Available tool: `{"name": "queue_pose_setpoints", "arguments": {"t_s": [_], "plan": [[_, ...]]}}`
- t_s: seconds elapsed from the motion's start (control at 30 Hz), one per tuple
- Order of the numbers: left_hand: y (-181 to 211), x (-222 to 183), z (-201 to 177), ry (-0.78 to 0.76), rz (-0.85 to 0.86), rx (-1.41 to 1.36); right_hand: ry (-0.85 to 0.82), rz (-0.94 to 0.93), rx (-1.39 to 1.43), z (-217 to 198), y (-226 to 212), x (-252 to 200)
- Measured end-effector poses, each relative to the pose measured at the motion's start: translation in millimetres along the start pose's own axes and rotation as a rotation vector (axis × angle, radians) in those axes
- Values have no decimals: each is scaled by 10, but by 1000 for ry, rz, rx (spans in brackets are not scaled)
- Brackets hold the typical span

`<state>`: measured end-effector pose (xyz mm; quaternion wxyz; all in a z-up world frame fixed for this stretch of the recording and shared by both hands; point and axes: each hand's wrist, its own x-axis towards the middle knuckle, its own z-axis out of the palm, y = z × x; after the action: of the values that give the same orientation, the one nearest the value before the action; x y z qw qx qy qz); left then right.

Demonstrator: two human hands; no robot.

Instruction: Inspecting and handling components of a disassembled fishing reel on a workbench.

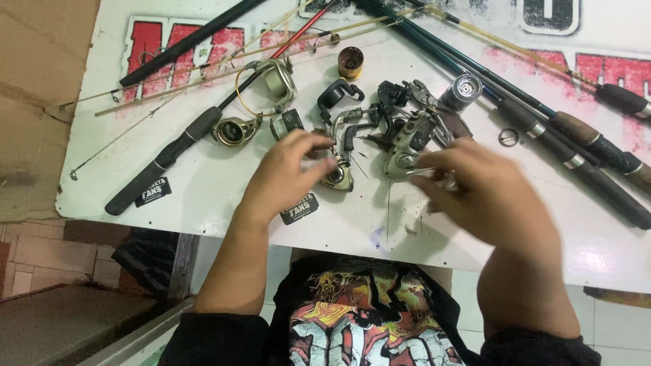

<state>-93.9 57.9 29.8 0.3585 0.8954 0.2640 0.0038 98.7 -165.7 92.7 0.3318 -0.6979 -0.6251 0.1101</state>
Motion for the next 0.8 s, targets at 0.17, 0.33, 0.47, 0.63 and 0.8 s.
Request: {"name": "queue_pose_setpoints", "arguments": {"t_s": [0.17,0.33,0.47,0.63,0.8], "plan": [[51,-107,85,-87,116,70,-80,28,-336,507,-190,136],[-76,-50,302,-82,105,140,-342,198,-343,792,-97,316],[-27,-28,345,-34,47,-45,-469,376,-204,913,-3,415],[148,-105,361,97,-25,-278,-304,390,-85,865,-57,368],[304,-115,359,172,-4,-525,-72,387,78,854,28,334]]}}
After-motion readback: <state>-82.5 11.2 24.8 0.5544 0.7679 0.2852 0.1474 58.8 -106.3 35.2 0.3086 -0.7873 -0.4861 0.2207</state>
